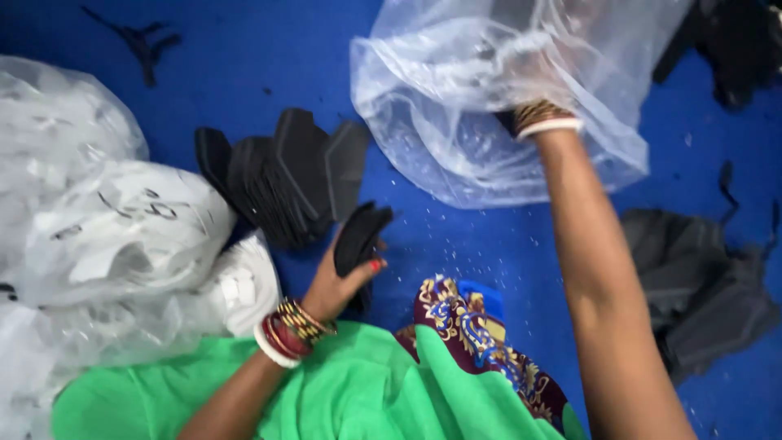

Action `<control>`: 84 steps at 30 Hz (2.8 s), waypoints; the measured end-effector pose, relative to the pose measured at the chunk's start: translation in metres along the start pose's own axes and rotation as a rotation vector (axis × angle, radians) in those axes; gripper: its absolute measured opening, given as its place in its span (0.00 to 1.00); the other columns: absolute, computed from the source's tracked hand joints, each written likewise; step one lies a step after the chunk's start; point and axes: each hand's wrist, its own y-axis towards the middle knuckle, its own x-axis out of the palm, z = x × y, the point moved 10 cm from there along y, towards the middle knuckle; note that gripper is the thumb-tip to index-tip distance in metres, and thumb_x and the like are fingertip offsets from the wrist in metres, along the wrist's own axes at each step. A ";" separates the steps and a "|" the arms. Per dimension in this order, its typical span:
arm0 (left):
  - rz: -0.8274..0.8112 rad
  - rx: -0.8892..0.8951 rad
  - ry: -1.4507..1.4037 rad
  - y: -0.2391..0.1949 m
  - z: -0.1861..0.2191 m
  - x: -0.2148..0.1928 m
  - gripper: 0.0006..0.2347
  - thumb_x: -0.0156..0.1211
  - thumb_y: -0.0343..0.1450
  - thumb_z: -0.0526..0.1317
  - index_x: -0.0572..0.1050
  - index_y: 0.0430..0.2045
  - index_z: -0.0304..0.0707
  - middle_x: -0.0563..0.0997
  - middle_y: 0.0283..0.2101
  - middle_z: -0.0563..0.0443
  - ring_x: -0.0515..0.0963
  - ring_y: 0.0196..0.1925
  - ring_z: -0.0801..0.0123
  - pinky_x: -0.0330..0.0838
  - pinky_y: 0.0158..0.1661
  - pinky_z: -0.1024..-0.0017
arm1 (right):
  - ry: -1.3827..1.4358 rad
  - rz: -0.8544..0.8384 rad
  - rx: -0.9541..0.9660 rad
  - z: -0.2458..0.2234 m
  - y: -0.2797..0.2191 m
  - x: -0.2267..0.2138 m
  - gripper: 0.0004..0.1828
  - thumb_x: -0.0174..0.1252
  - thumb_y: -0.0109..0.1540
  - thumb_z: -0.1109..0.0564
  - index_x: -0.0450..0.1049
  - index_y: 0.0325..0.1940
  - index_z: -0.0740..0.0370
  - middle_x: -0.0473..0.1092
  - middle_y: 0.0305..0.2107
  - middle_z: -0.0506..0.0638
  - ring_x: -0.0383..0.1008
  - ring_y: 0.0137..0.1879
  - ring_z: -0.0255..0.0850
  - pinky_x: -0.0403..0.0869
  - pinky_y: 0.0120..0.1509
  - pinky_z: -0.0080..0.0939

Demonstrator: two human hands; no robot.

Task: The person sorts and organizes black shoe components on a blue floor.

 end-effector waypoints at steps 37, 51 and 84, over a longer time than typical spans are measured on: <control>0.173 -0.480 -0.400 -0.034 -0.093 -0.046 0.31 0.55 0.65 0.30 0.59 0.66 0.28 0.77 0.53 0.39 0.83 0.47 0.62 0.78 0.52 0.60 | 0.076 -0.251 0.091 -0.071 0.131 -0.074 0.33 0.58 0.66 0.42 0.69 0.70 0.61 0.66 0.66 0.61 0.67 0.64 0.61 0.65 0.68 0.61; 0.070 -0.458 -0.359 -0.025 -0.076 -0.039 0.28 0.57 0.68 0.30 0.59 0.67 0.28 0.75 0.55 0.42 0.80 0.51 0.65 0.74 0.56 0.64 | 0.056 -0.357 0.117 -0.038 0.179 -0.102 0.35 0.59 0.62 0.43 0.69 0.70 0.61 0.67 0.64 0.62 0.68 0.60 0.64 0.67 0.65 0.62; 0.243 -0.096 -0.245 -0.049 0.029 0.007 0.16 0.55 0.71 0.40 0.75 0.48 0.27 0.81 0.47 0.43 0.83 0.44 0.63 0.81 0.45 0.63 | 1.024 -0.114 0.202 -0.166 -0.124 -0.402 0.31 0.51 0.55 0.67 0.73 0.63 0.60 0.62 0.65 0.64 0.65 0.71 0.60 0.68 0.73 0.52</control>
